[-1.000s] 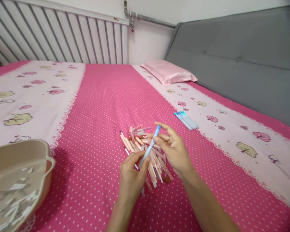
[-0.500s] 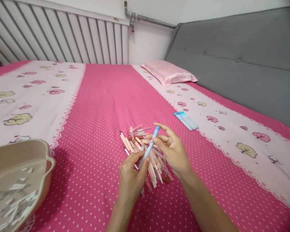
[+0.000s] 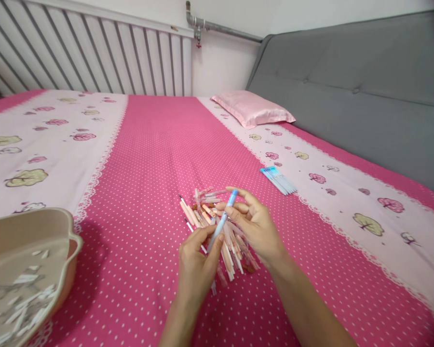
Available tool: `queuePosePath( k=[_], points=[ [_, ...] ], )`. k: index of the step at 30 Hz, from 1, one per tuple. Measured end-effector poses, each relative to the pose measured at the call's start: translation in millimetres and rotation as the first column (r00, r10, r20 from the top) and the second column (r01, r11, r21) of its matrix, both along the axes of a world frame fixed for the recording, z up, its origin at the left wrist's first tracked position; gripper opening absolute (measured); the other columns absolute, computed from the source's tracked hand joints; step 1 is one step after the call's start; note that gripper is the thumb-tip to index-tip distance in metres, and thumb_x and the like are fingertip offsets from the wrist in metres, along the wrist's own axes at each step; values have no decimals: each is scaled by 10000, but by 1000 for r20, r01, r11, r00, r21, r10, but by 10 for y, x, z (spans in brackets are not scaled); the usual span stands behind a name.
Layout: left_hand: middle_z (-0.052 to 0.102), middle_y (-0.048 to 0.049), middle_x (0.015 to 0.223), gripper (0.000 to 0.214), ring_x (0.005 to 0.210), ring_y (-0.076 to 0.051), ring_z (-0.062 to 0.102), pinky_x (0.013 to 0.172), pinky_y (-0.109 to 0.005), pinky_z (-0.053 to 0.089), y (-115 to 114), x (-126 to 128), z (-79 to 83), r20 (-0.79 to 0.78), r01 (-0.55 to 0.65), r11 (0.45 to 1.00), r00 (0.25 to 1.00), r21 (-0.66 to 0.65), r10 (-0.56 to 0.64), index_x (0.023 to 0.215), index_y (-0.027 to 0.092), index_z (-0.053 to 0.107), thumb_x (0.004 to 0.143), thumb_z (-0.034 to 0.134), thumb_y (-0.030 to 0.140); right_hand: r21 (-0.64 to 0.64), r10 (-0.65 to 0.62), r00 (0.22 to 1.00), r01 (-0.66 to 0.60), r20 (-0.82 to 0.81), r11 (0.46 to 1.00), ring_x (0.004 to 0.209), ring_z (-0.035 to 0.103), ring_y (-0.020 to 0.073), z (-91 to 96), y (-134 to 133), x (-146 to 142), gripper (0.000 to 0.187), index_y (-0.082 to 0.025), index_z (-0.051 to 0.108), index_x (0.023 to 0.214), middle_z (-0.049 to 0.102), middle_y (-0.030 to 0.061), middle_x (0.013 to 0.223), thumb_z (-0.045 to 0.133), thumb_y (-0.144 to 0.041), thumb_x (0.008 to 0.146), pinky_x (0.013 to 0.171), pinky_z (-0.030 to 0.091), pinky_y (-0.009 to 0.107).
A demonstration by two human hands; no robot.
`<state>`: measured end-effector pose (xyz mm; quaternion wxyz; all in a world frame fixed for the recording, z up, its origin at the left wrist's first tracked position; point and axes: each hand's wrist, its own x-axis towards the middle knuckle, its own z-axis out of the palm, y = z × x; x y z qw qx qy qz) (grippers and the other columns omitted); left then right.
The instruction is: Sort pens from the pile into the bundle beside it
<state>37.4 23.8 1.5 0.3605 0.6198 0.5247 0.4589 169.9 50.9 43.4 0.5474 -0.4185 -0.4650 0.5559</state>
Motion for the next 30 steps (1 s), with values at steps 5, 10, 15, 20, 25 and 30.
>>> queuePosePath(
  k=[5, 10, 15, 20, 25, 30],
  points=[
    [662, -19, 759, 220, 693, -143, 573, 687, -261, 439, 6, 4, -6, 0, -8, 1000, 1000, 14, 8, 944, 177, 657, 822, 547, 323, -32, 48, 999, -47, 5, 998, 987, 631, 199, 28, -4, 8, 405, -223, 521, 1140, 684, 68, 1009, 653, -279, 762, 895, 488, 377],
    [667, -23, 769, 223, 696, -147, 576, 683, -261, 440, 7, 6, -2, 8, -2, 1000, 1000, 13, 2, 940, 169, 657, 821, 545, 321, -29, 86, 996, -85, 27, 996, 1050, 592, 197, 33, -5, 10, 368, -226, 548, 1121, 649, 65, 1074, 634, -259, 764, 882, 484, 353],
    [663, -25, 780, 213, 709, -150, 575, 694, -264, 441, 4, 2, 0, 6, -2, 1000, 1000, 17, 2, 936, 175, 659, 820, 545, 314, 12, 52, 993, -54, 103, 998, 984, 585, 170, 41, 5, 3, 275, -222, 607, 1036, 637, 46, 1046, 627, -245, 763, 853, 478, 315],
    [659, -28, 786, 216, 706, -146, 569, 690, -262, 442, 12, 8, -14, 10, -2, 1000, 1000, 18, 2, 940, 169, 658, 821, 545, 310, -2, 44, 993, -44, 114, 999, 847, 593, 144, 46, 5, 10, 246, -213, 629, 993, 649, 26, 908, 647, -243, 749, 806, 482, 298],
    [660, -27, 776, 215, 702, -147, 571, 687, -264, 445, 11, 6, -9, 14, -12, 1000, 1000, 10, 12, 927, 171, 662, 817, 548, 317, -32, 57, 995, -54, 81, 998, 852, 609, 149, 20, 15, 24, 250, -214, 634, 975, 660, 30, 925, 669, -253, 731, 794, 483, 300],
    [666, -33, 786, 218, 716, -154, 583, 699, -271, 451, 12, 5, -12, 21, -7, 1000, 1000, 4, 7, 926, 168, 665, 814, 550, 316, -42, 82, 995, -80, 50, 996, 895, 616, 163, 7, 25, 25, 258, -204, 630, 980, 664, 43, 955, 666, -259, 730, 786, 484, 297]
  ],
)
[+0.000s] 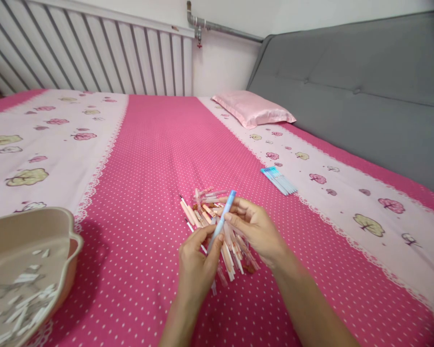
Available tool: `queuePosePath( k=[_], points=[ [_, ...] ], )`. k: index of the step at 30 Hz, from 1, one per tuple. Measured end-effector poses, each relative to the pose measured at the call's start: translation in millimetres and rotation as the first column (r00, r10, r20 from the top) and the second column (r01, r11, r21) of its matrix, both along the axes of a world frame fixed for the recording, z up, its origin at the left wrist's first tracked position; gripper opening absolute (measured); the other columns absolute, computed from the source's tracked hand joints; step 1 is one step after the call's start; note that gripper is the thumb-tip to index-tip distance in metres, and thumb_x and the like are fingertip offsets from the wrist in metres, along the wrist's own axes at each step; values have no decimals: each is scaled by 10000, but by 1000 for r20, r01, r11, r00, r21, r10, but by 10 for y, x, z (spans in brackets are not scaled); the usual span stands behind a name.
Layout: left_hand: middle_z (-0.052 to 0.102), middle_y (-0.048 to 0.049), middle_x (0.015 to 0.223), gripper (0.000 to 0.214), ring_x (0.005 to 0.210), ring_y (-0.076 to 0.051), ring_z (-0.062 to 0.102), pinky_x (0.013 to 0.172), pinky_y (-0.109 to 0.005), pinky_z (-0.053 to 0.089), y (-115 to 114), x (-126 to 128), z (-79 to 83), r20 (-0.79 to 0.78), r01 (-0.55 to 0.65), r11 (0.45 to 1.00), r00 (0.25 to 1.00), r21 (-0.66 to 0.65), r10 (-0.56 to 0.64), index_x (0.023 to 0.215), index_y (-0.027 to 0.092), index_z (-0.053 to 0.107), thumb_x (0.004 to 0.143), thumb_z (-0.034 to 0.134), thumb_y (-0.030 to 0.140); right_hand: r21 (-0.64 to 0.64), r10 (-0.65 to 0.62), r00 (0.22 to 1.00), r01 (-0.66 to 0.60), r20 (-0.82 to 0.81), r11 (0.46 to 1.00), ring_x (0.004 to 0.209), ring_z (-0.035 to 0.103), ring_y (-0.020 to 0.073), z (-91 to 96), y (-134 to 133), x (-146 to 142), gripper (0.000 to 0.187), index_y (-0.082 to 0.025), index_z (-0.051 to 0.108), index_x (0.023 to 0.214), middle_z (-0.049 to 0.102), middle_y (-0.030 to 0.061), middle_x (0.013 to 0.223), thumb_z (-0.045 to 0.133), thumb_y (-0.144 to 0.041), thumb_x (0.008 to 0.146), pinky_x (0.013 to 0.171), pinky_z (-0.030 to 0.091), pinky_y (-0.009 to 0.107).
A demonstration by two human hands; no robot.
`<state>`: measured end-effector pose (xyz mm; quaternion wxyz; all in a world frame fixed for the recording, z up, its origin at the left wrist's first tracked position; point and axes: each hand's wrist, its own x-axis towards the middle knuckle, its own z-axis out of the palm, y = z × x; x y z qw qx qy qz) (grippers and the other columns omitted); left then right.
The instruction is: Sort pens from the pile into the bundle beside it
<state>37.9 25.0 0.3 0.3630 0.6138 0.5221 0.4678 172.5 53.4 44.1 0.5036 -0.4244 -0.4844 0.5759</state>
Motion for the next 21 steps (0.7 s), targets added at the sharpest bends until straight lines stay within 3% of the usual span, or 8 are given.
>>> queuePosePath(
  k=[7, 21],
  points=[
    [664, -26, 769, 216, 698, -150, 578, 687, -266, 448, -7, -2, 5, -14, -11, 1000, 1000, 7, 11, 927, 173, 665, 815, 548, 316, 17, -47, 996, 46, 71, 999, 753, 610, 144, -20, -4, -1, 200, -189, 639, 892, 631, 7, 776, 678, -287, 721, 735, 488, 291],
    [654, -25, 758, 202, 685, -146, 569, 654, -253, 438, -15, -3, 17, -32, -24, 1000, 999, 16, 25, 887, 173, 673, 804, 566, 323, 30, -95, 986, 92, 141, 995, 683, 583, 127, -25, 0, -24, 223, -173, 593, 784, 610, -6, 715, 717, -329, 685, 646, 463, 253]
  ],
)
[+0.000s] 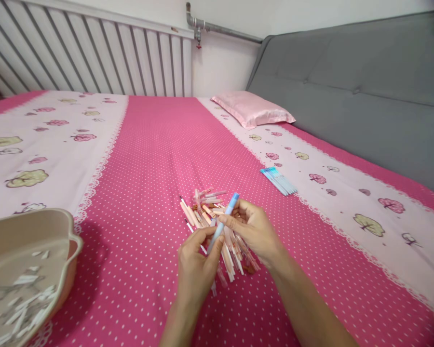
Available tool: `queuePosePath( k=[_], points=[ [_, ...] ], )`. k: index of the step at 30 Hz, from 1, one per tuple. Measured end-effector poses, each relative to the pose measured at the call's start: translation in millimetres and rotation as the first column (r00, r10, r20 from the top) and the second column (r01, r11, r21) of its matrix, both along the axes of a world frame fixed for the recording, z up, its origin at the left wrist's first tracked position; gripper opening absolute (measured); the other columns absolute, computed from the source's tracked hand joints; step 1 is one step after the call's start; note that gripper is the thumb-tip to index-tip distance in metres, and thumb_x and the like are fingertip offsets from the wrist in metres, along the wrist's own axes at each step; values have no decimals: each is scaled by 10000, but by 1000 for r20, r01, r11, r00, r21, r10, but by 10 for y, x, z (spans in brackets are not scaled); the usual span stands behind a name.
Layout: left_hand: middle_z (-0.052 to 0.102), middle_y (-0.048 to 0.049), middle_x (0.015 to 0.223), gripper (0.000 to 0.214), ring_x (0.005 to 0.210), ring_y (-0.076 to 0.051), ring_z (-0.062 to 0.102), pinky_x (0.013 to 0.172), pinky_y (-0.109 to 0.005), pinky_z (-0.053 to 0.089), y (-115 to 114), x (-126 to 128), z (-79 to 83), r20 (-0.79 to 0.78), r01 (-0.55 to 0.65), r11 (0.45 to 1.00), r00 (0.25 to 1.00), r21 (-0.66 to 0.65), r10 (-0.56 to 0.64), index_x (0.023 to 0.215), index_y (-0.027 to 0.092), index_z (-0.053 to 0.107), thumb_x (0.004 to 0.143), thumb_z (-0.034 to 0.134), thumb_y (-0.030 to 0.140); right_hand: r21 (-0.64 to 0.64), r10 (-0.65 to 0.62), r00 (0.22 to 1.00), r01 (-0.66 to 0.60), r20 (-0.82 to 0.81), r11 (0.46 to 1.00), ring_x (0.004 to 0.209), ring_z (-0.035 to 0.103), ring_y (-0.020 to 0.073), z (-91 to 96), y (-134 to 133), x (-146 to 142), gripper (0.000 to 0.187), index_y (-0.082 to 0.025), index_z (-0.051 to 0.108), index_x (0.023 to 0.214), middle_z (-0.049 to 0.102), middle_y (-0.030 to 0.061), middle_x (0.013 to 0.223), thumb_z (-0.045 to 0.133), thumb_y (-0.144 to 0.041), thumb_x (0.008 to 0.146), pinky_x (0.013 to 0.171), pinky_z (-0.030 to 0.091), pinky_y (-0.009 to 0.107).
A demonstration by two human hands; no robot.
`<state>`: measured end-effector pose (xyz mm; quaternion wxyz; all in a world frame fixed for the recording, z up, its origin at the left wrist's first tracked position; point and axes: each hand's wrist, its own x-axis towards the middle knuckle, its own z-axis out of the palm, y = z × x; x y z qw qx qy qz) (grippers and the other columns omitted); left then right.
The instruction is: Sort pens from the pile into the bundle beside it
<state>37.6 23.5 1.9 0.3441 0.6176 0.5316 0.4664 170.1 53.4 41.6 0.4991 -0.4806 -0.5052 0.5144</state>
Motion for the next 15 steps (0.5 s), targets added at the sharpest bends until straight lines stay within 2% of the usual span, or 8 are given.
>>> queuePosePath(
  k=[4, 8, 11, 15],
  points=[
    [662, -32, 773, 206, 691, -149, 575, 667, -256, 440, 6, -1, -3, 20, 11, 1000, 1000, -3, -11, 897, 164, 665, 810, 560, 319, -18, 34, 999, -34, -3, 999, 833, 615, 159, 11, -13, 10, 295, -192, 590, 900, 653, 29, 890, 727, -336, 682, 747, 482, 290],
    [669, -33, 770, 209, 696, -152, 583, 678, -260, 446, 7, -4, -5, 38, 14, 1000, 999, 3, -14, 921, 167, 659, 814, 556, 315, -7, 151, 979, -154, -135, 988, 1038, 590, 188, 72, -47, 29, 442, -243, 515, 1138, 617, 67, 1149, 686, -270, 731, 880, 480, 352],
    [670, -32, 759, 214, 692, -153, 588, 675, -263, 451, 1, -8, 0, 42, 10, 1000, 999, -4, -10, 927, 171, 661, 812, 558, 318, -32, 181, 961, -192, -210, 981, 1084, 578, 198, 124, -64, 34, 431, -237, 482, 1193, 631, 76, 1143, 616, -234, 783, 921, 467, 384],
    [671, -31, 752, 210, 689, -153, 588, 676, -265, 452, 1, -8, 4, 26, 6, 1000, 1000, -4, -6, 912, 170, 664, 813, 555, 320, -88, 130, 964, -154, -232, 984, 1045, 603, 193, 128, -64, 31, 406, -217, 481, 1184, 667, 69, 1068, 594, -212, 794, 932, 455, 387]
  ],
)
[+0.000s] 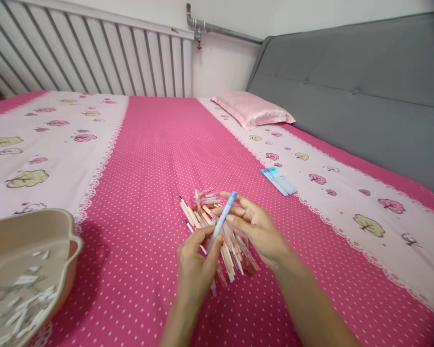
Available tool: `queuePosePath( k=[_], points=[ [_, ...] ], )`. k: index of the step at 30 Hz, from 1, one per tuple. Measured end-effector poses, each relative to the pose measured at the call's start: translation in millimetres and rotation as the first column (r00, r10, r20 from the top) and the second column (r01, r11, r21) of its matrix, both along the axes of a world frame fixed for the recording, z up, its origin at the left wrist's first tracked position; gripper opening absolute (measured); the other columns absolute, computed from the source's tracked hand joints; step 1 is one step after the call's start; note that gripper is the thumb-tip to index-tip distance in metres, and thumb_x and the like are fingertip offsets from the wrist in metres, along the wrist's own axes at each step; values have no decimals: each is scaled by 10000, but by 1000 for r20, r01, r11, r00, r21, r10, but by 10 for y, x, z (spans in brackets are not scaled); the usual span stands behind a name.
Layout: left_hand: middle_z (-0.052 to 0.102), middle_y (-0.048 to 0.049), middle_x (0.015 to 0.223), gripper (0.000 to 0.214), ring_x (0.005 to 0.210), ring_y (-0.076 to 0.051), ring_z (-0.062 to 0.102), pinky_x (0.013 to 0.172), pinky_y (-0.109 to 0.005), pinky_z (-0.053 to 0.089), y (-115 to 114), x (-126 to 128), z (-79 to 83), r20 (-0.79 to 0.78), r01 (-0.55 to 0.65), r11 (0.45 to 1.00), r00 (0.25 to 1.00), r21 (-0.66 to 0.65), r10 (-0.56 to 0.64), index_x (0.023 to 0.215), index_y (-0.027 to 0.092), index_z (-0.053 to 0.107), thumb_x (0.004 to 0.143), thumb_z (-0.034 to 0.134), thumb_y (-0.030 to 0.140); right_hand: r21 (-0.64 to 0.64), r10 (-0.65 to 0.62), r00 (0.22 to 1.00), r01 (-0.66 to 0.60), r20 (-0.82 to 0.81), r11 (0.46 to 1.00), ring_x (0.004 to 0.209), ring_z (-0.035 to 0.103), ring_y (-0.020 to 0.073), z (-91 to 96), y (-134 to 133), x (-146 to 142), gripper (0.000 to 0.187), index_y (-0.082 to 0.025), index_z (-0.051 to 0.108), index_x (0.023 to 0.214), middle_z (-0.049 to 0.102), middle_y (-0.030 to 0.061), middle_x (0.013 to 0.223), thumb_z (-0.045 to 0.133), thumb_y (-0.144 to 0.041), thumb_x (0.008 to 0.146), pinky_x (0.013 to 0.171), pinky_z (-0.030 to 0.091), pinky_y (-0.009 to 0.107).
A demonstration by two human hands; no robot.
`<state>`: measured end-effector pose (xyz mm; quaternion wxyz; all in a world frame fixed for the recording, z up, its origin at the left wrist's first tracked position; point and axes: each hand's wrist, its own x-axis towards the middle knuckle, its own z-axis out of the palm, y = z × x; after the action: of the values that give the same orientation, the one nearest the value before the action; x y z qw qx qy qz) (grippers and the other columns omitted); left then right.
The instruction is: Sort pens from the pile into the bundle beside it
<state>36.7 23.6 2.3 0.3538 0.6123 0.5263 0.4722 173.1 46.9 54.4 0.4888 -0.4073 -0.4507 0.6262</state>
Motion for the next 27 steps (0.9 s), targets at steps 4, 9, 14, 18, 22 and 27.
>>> queuePosePath(
  k=[4, 9, 14, 18, 22, 27],
  points=[
    [669, -28, 754, 207, 694, -151, 586, 682, -265, 450, 2, 2, -1, 2, 2, 1000, 1000, -3, -2, 918, 172, 660, 815, 555, 318, 3, -21, 1000, 22, -6, 1000, 1012, 613, 185, -42, 10, -6, 373, -210, 508, 1122, 681, 58, 1010, 627, -211, 768, 912, 459, 366],
    [661, -26, 751, 213, 691, -149, 576, 672, -263, 446, -1, -3, -12, 5, 7, 1000, 1000, 0, -7, 930, 170, 658, 816, 556, 319, 17, -75, 994, 74, 74, 997, 851, 637, 168, -71, 27, -15, 363, -200, 545, 1054, 669, 20, 867, 682, -250, 720, 788, 485, 320],
    [656, -23, 764, 209, 699, -145, 571, 676, -260, 440, -2, 1, -24, 4, 7, 1000, 1000, 2, -7, 921, 174, 661, 816, 558, 324, 109, -133, 978, 117, 159, 987, 750, 619, 143, -134, 54, -19, 317, -198, 575, 988, 637, -14, 755, 702, -278, 708, 728, 472, 290],
    [656, -23, 784, 213, 697, -140, 564, 669, -255, 438, -3, 6, -14, 6, 10, 1000, 1000, 6, -10, 921, 172, 661, 818, 556, 326, 135, -152, 969, 127, 196, 983, 825, 623, 161, -162, 62, -35, 346, -211, 586, 991, 652, 11, 858, 723, -323, 694, 773, 469, 305],
    [651, -20, 763, 214, 696, -139, 565, 679, -256, 437, 2, 1, -8, 12, 9, 1000, 1000, 13, -9, 924, 166, 658, 822, 551, 321, 88, -93, 986, 81, 142, 993, 967, 605, 187, -115, 41, -29, 368, -230, 573, 1052, 637, 50, 1051, 701, -334, 723, 862, 466, 340],
    [647, -17, 734, 213, 686, -142, 566, 673, -257, 437, -3, -4, -3, 17, 7, 1000, 1000, 7, -8, 930, 167, 654, 822, 549, 318, 56, 30, 999, -29, -19, 998, 1093, 566, 183, -40, 11, 17, 406, -240, 510, 1190, 623, 63, 1143, 617, -250, 799, 955, 441, 359]
  ],
)
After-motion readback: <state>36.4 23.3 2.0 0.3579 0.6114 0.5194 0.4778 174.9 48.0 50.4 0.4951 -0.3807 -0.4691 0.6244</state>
